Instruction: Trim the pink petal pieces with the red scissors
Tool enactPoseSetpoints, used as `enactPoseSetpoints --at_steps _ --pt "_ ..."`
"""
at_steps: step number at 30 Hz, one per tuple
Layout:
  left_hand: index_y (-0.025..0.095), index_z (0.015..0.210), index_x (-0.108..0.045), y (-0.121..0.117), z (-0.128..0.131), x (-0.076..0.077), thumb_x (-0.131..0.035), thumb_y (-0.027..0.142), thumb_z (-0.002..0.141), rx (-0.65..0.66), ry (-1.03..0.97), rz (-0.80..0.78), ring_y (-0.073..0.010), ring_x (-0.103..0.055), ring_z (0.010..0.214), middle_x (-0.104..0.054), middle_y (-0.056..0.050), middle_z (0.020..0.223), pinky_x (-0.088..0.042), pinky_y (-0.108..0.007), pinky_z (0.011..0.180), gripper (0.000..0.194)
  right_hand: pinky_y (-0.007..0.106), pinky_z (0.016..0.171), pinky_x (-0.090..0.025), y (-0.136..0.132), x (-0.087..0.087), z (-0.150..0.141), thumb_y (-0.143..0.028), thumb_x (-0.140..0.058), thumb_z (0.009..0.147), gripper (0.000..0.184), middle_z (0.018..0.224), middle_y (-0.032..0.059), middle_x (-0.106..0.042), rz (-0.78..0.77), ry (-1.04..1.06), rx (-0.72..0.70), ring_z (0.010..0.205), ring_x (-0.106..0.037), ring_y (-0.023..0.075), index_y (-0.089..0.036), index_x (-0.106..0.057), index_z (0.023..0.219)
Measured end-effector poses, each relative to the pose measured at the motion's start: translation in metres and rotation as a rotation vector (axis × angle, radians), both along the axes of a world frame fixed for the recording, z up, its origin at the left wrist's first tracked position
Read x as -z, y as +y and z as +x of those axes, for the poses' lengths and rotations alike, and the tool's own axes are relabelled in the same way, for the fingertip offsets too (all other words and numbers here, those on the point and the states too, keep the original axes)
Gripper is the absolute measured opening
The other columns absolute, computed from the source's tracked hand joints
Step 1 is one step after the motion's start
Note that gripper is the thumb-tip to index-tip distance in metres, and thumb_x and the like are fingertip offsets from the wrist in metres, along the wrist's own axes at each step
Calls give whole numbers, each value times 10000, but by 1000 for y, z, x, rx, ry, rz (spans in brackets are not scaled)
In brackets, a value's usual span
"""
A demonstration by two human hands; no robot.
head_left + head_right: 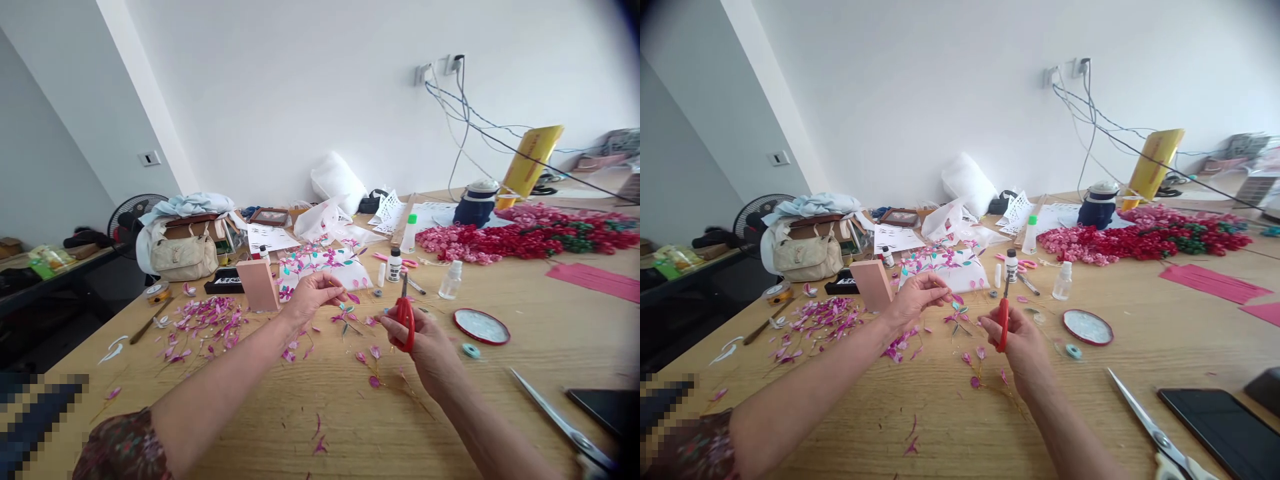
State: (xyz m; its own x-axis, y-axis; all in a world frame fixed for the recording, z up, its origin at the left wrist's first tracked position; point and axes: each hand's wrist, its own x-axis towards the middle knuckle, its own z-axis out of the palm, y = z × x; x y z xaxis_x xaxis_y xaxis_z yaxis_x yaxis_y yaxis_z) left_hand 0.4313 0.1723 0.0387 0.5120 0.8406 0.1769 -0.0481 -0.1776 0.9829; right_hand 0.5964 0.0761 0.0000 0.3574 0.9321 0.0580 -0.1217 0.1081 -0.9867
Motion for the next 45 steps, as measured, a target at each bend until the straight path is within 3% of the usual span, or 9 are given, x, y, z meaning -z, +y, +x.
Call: enactPoseSetpoints --at_steps 7,13,17,26,31,34,37,40,45 --pt "143 725 -591 -29 10 2 -664 187 694 3 -137 -85 -114 -617 668 -643 -23 704 -467 -210 634 91 230 448 -406 -6 -6 -8 -440 -762 606 351 719 52 -673 -51 320 -138 464 -490 97 -181 -560 730" --pt "179 748 -650 -39 12 7 -609 194 756 76 35 320 -144 -591 773 -634 -43 809 -458 -249 736 44 192 412 -411 -7 -8 -7 -325 -819 546 321 622 -4 -641 -90 444 -167 428 -486 74 -183 -580 707" --pt "204 772 -680 -44 9 8 -567 200 792 96 124 490 -164 -593 835 -655 -63 844 -446 -265 811 115 178 400 -403 -7 -8 -6 -309 -812 552 292 595 -14 -629 -109 458 -153 424 -481 66 -179 -578 670" --pt "230 867 -686 -52 1 20 -443 193 856 294 214 556 -196 -542 1071 -622 -104 1076 -368 -310 975 246 190 440 -411 -5 -1 -7 -271 -809 542 280 570 -52 -575 -73 382 -155 439 -469 64 -179 -576 666" --pt "227 1133 -588 -58 -11 15 -518 225 823 275 332 669 -208 -487 1137 -530 -110 1228 -370 -310 966 318 199 439 -369 -5 -5 -6 -308 -798 553 303 566 -54 -554 -31 253 -80 442 -446 67 -176 -554 676" --pt "187 1092 -595 -58 -13 7 -561 282 791 156 393 517 -174 -559 869 -600 -91 1003 -453 -275 757 318 198 413 -329 -4 -8 -8 -338 -811 538 347 547 -62 -533 -1 153 -39 437 -440 72 -182 -531 669" --pt "143 962 -608 -51 -4 5 -563 294 765 66 425 166 -111 -490 602 -547 -7 701 -406 -231 534 252 208 388 -323 -4 -8 -11 -394 -820 508 396 557 -54 -543 24 67 -46 431 -448 86 -192 -514 658" --pt "131 897 -589 -43 8 8 -593 276 714 189 385 -78 -84 -447 529 -487 36 611 -349 -205 456 233 210 383 -337 -3 -6 -14 -445 -819 482 428 556 -51 -537 50 4 -60 450 -457 98 -201 -510 651" --pt "141 684 -565 -40 17 14 -588 203 667 268 339 -132 -49 -407 487 -472 51 580 -302 -192 436 68 220 394 -363 -2 -2 -13 -501 -802 477 449 584 -31 -554 62 -69 -54 485 -488 119 -204 -520 661"
